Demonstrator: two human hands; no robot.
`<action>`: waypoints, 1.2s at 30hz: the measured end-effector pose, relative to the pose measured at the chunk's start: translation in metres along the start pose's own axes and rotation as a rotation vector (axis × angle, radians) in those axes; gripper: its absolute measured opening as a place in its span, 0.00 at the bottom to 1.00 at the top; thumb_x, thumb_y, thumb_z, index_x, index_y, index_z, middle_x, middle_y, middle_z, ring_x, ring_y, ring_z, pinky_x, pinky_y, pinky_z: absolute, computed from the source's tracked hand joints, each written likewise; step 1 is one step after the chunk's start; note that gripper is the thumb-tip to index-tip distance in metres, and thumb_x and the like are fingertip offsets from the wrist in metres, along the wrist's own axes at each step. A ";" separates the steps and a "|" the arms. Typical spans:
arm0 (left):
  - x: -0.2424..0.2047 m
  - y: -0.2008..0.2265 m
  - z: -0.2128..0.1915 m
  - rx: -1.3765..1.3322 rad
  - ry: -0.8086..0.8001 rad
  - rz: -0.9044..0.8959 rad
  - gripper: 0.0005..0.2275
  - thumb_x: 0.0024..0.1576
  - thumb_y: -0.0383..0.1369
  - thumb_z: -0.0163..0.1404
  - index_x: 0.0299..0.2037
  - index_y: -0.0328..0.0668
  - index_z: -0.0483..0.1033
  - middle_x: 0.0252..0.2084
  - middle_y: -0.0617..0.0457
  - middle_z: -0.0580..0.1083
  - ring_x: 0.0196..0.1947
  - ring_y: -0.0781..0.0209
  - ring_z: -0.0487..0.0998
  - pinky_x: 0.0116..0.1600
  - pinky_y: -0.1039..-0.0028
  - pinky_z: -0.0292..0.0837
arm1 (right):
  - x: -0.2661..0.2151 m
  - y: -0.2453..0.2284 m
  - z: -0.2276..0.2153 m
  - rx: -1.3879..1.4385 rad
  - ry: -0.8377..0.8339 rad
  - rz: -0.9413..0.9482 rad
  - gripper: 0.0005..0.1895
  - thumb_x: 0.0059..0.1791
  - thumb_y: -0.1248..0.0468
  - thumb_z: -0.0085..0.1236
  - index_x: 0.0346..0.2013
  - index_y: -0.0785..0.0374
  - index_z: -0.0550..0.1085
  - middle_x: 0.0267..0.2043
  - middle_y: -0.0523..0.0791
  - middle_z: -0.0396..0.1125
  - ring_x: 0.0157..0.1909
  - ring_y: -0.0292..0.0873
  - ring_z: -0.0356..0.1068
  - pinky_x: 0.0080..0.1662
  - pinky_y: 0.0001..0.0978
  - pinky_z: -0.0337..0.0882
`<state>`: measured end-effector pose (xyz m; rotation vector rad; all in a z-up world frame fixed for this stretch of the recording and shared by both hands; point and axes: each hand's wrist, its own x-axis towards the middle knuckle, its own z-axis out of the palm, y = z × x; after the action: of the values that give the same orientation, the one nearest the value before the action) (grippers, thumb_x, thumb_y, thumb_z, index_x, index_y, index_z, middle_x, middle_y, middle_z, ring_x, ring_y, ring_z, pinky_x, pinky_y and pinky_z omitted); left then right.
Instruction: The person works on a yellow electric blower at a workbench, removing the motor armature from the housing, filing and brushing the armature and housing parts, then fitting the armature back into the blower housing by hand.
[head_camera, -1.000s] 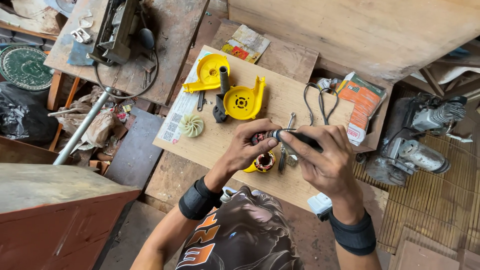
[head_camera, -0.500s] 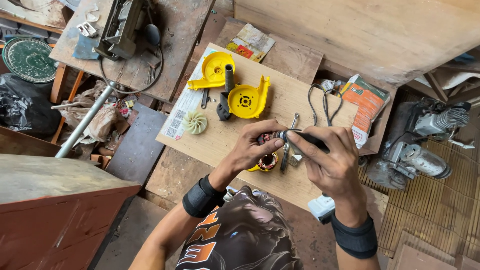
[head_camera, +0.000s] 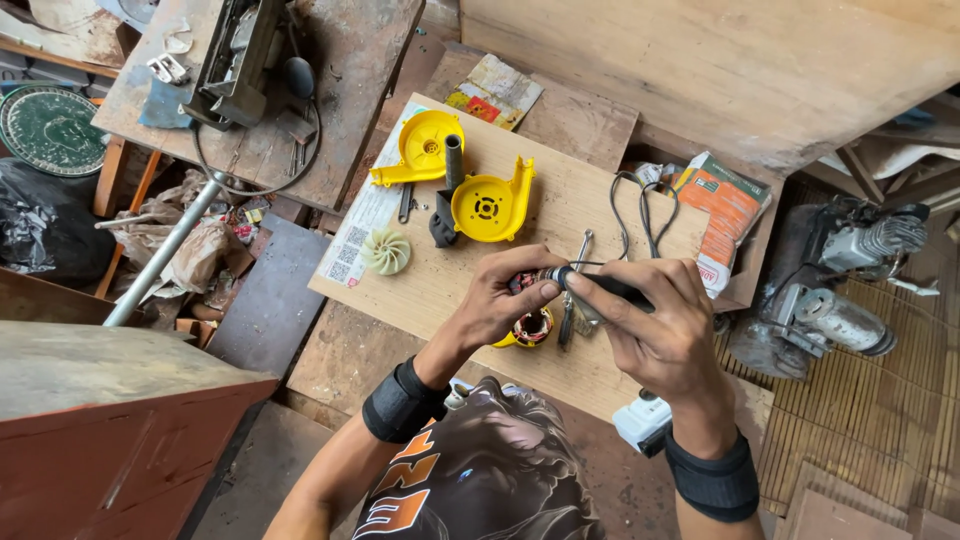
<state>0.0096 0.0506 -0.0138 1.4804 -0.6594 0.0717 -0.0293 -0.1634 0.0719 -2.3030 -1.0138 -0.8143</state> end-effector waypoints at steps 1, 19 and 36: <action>0.000 0.001 0.000 0.002 0.007 -0.002 0.15 0.62 0.39 0.54 0.49 0.33 0.78 0.35 0.54 0.72 0.35 0.68 0.72 0.41 0.76 0.69 | 0.000 0.001 0.001 0.005 -0.004 -0.004 0.23 0.46 0.68 0.66 0.55 0.49 0.79 0.46 0.40 0.71 0.43 0.42 0.65 0.49 0.38 0.65; 0.005 -0.002 -0.001 -0.018 0.024 0.025 0.16 0.62 0.41 0.54 0.50 0.33 0.76 0.37 0.56 0.71 0.36 0.68 0.70 0.42 0.75 0.67 | 0.003 -0.002 0.006 0.042 -0.022 0.017 0.23 0.48 0.68 0.63 0.58 0.53 0.78 0.48 0.42 0.71 0.45 0.43 0.65 0.49 0.38 0.66; 0.002 -0.009 -0.003 0.028 0.021 0.013 0.15 0.63 0.41 0.55 0.47 0.33 0.77 0.35 0.55 0.67 0.35 0.67 0.67 0.40 0.75 0.65 | 0.011 0.001 0.009 -0.067 -0.040 -0.003 0.27 0.47 0.70 0.60 0.61 0.53 0.76 0.46 0.43 0.69 0.44 0.43 0.64 0.49 0.40 0.65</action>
<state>0.0164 0.0518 -0.0209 1.5001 -0.6532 0.1072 -0.0199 -0.1531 0.0733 -2.3833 -1.0216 -0.8184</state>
